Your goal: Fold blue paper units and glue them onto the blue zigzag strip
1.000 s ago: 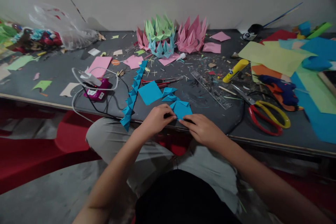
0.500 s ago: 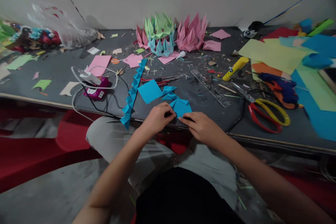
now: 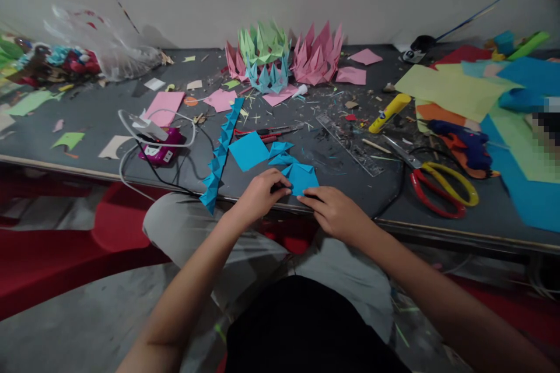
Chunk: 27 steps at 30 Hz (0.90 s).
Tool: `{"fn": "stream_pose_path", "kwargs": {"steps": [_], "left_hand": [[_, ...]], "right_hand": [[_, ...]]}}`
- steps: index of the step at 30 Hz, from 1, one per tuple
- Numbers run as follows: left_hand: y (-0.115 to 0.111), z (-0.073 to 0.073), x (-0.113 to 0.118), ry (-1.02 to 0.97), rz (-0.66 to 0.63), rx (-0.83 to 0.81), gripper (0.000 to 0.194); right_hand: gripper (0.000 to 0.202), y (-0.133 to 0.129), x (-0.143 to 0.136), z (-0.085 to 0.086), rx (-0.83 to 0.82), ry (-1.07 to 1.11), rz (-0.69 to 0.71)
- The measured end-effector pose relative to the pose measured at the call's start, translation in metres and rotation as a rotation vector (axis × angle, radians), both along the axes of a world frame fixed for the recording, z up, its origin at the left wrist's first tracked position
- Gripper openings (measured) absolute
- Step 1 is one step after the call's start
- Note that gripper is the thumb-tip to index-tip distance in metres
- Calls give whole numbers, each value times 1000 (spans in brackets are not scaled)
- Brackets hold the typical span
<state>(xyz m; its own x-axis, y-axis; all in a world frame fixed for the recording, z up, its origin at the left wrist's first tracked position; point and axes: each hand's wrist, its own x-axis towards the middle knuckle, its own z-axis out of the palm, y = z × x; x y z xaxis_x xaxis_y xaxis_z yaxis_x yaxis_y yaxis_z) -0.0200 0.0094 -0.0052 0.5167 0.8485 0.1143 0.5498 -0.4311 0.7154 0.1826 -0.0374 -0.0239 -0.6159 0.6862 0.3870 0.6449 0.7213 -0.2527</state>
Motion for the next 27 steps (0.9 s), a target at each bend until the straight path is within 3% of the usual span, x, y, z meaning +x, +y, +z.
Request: {"fn": "stream_pose_path", "kwargs": {"steps": [5, 10, 13, 17, 27], "left_hand": [[-3, 0, -8, 40, -112, 110, 15], [-31, -1, -6, 431, -112, 407, 37], [-49, -5, 0, 580, -63, 499, 41], [-60, -10, 4, 638, -46, 525, 42], [-64, -15, 1, 619, -5, 457, 51]], "right_hand": [[35, -1, 5, -3, -26, 43, 2], [34, -1, 8, -4, -70, 79, 21], [36, 0, 7, -4, -94, 78, 7], [39, 0, 4, -6, -77, 46, 2], [38, -3, 3, -7, -90, 33, -26]]}}
